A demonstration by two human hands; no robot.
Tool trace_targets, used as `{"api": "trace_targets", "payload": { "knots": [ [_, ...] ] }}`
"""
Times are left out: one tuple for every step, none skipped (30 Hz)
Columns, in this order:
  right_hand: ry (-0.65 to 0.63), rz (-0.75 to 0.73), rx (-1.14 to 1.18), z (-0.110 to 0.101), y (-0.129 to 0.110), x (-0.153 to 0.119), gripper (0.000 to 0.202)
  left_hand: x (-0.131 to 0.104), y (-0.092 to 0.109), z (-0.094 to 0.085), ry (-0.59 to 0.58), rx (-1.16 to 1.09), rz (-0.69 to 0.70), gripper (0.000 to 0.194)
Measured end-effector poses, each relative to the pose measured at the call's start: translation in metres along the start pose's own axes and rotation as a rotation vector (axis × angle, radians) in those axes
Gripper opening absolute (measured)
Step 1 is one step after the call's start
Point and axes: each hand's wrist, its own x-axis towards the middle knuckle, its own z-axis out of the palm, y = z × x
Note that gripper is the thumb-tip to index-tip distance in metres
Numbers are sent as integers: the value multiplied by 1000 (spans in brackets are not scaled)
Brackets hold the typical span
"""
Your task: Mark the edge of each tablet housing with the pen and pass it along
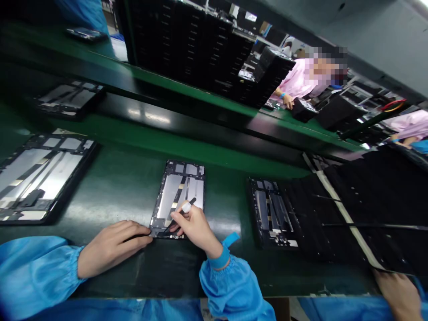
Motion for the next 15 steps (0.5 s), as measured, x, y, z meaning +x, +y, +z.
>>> {"api": "trace_targets", "payload": {
  "knots": [
    [-29,26,-1,1,-1,5,58,1,-2,1,10,14,-2,25],
    [-49,43,-5,2,0,8,58,2,-3,1,15,22,-1,26],
    [-63,53,-12,3,1,11,57,2,-4,2,19,27,2,27],
    [-71,57,-23,4,2,12,56,1,-4,2,23,31,5,27],
    [-78,59,-35,6,3,13,55,1,-4,3,27,35,5,27],
    [-83,58,-46,6,4,12,54,0,-4,3,33,39,6,27],
    [-86,55,-55,7,4,12,53,0,-4,3,38,40,6,27],
    [-86,52,-61,7,5,12,52,-1,-4,4,42,40,6,27],
    [-85,48,-64,7,5,11,51,-1,-4,4,43,39,6,27],
    [-84,45,-66,7,5,11,50,-1,-4,5,45,40,5,28],
    [-84,42,-68,7,5,10,49,-1,-4,5,47,41,4,28],
    [-83,40,-71,7,5,10,48,-1,-4,5,48,42,4,29],
    [-83,38,-74,7,5,10,47,-2,-4,5,45,43,2,29],
    [-83,38,-77,8,5,9,46,-2,-4,5,37,43,0,29],
    [-83,37,-80,8,5,9,45,-2,-4,5,30,42,-2,28]
  ]
}}
